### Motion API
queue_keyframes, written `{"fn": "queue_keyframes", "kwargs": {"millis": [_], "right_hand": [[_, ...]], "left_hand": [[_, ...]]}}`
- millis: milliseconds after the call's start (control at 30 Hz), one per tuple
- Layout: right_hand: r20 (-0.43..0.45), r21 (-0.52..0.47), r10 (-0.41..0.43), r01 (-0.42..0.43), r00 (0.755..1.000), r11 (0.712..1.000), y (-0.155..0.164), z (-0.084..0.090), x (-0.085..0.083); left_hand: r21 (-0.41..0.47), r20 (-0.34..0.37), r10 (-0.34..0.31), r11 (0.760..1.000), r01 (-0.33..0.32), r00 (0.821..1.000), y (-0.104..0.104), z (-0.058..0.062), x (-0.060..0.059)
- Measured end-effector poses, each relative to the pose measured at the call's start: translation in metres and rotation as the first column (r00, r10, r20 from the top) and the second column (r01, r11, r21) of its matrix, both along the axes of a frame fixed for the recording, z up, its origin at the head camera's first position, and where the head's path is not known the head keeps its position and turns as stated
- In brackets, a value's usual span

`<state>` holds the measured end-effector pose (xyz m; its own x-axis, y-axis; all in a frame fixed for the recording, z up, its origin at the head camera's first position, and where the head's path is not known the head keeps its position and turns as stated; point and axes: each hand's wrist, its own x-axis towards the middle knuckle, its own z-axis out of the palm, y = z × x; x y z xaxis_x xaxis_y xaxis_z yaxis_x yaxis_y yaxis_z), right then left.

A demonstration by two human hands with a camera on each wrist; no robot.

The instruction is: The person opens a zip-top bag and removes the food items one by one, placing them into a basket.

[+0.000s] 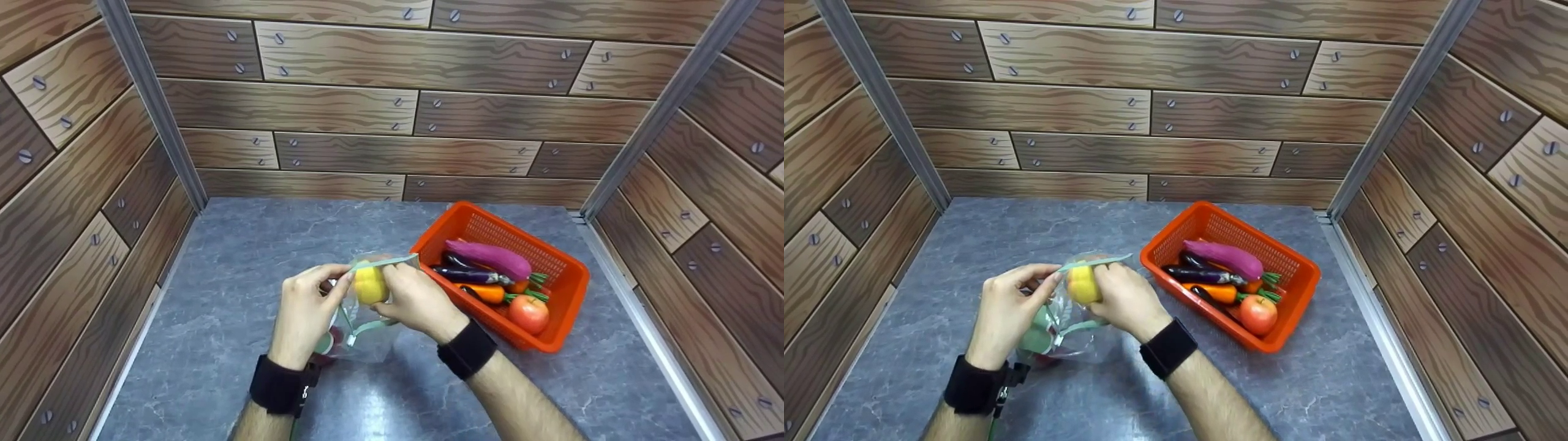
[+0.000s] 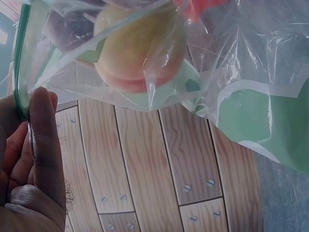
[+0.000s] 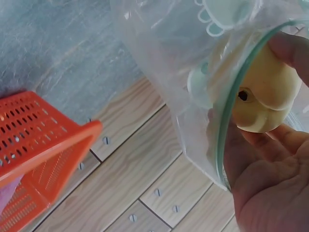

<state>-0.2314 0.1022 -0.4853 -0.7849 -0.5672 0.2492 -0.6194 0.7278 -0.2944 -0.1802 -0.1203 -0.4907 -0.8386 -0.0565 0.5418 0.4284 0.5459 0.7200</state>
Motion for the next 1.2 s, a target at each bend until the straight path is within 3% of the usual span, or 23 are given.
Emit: {"fn": "queue_keyframes", "kwargs": {"millis": [267, 533, 867, 1200], "right_hand": [[-0.073, -0.022, 0.032, -0.034, 0.997, 0.999, 0.012, 0.011, 0.009], [-0.067, -0.084, 0.047, -0.052, 0.997, 0.995, 0.025, 0.026, 0.016], [-0.081, -0.111, 0.003, -0.012, 0.997, 0.994, 0.041, 0.040, 0.022], [-0.127, -0.169, -0.038, 0.016, 0.991, 0.986, 0.060, 0.050, 0.017]], "left_hand": [[0.002, 0.001, 0.008, 1.000, -0.008, 1.000, 0.000, 0.001, -0.001], [0.010, 0.012, 0.006, 1.000, -0.006, 1.000, -0.001, 0.001, -0.002], [0.016, 0.014, 0.013, 1.000, -0.013, 1.000, -0.003, 0.000, -0.002], [0.017, 0.007, 0.001, 1.000, -0.002, 1.000, -0.002, 0.000, -0.001]]}}
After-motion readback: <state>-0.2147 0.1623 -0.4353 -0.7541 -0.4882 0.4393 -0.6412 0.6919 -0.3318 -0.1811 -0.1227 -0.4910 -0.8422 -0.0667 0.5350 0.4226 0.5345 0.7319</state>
